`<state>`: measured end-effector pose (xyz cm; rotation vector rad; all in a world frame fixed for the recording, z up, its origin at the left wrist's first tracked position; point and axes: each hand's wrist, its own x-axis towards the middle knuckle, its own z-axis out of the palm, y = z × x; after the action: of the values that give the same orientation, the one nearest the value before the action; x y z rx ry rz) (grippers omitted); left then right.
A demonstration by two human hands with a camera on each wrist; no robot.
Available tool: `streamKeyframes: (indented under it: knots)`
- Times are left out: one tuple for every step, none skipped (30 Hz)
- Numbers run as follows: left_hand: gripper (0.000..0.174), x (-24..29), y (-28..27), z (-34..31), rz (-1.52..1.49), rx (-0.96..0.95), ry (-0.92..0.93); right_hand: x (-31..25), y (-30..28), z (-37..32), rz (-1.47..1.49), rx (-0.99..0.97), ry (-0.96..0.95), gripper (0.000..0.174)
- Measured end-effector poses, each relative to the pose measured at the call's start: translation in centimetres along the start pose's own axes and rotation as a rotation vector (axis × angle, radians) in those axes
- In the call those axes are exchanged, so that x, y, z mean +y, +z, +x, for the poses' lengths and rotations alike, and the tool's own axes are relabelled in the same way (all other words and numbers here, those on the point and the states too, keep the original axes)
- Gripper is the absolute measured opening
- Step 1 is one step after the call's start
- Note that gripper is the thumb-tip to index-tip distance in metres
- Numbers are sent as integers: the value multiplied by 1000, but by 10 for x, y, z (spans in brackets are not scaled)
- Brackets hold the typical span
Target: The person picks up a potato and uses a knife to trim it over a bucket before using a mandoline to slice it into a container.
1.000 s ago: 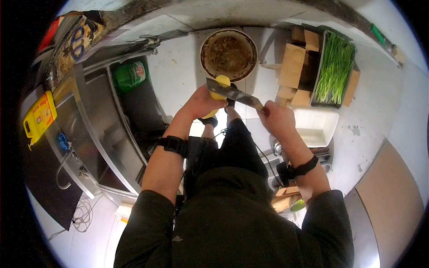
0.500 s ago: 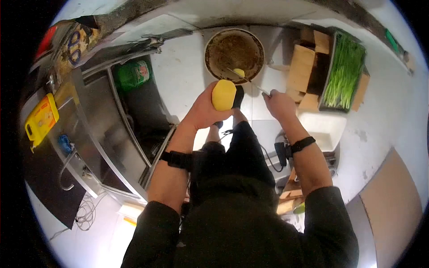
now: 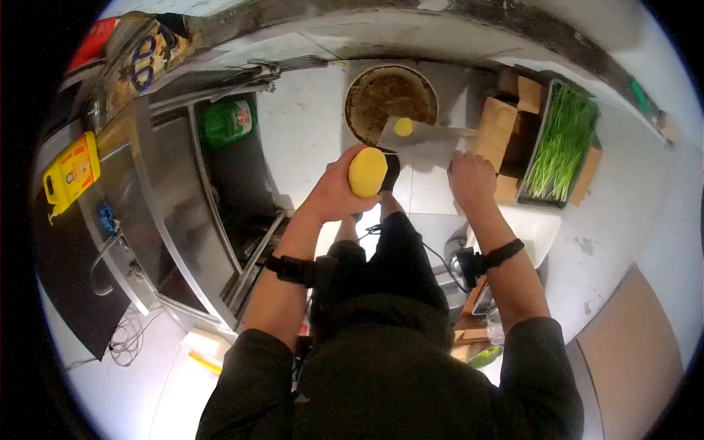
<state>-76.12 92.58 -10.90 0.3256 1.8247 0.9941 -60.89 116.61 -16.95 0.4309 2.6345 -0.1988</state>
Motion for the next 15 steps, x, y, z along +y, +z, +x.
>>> streamKeyframes:
  knots:
    - [85,6,1,4,108,-15,-43,2,-7,-4,-26,19,-33,9]
    - [85,3,5,10,104,-17,-41,4,-13,-9,-31,18,-31,9]
    - [86,2,10,17,278,103,-30,6,-19,-13,-34,53,-61,8]
    - [87,1,13,26,452,224,-20,7,-25,-16,-37,88,-92,7]
    - [87,0,15,34,451,224,-19,8,-32,-21,-38,88,-91,7]
    - [88,5,16,42,507,243,-49,9,-40,-26,-38,75,-107,7]
    - [89,9,18,50,564,262,-78,10,-48,-30,-37,62,-123,8]
    - [90,4,22,56,619,281,-34,10,-53,-34,-38,62,-121,8]
    - [90,8,26,59,619,279,-32,11,-58,-38,-47,53,-136,8]
    - [89,13,30,63,691,257,19,12,-63,-40,-57,46,-146,8]
    - [88,17,34,67,763,233,70,12,-69,-41,-57,47,-139,8]
    - [88,16,39,71,763,225,71,11,-74,-45,-48,72,-155,9]
    - [87,14,43,75,776,239,100,11,-77,-48,-39,98,-173,9]
    - [86,13,46,80,788,256,132,13,-78,-51,-40,98,-167,9]
    - [86,16,48,84,788,256,139,15,-80,-52,-51,120,-168,9]
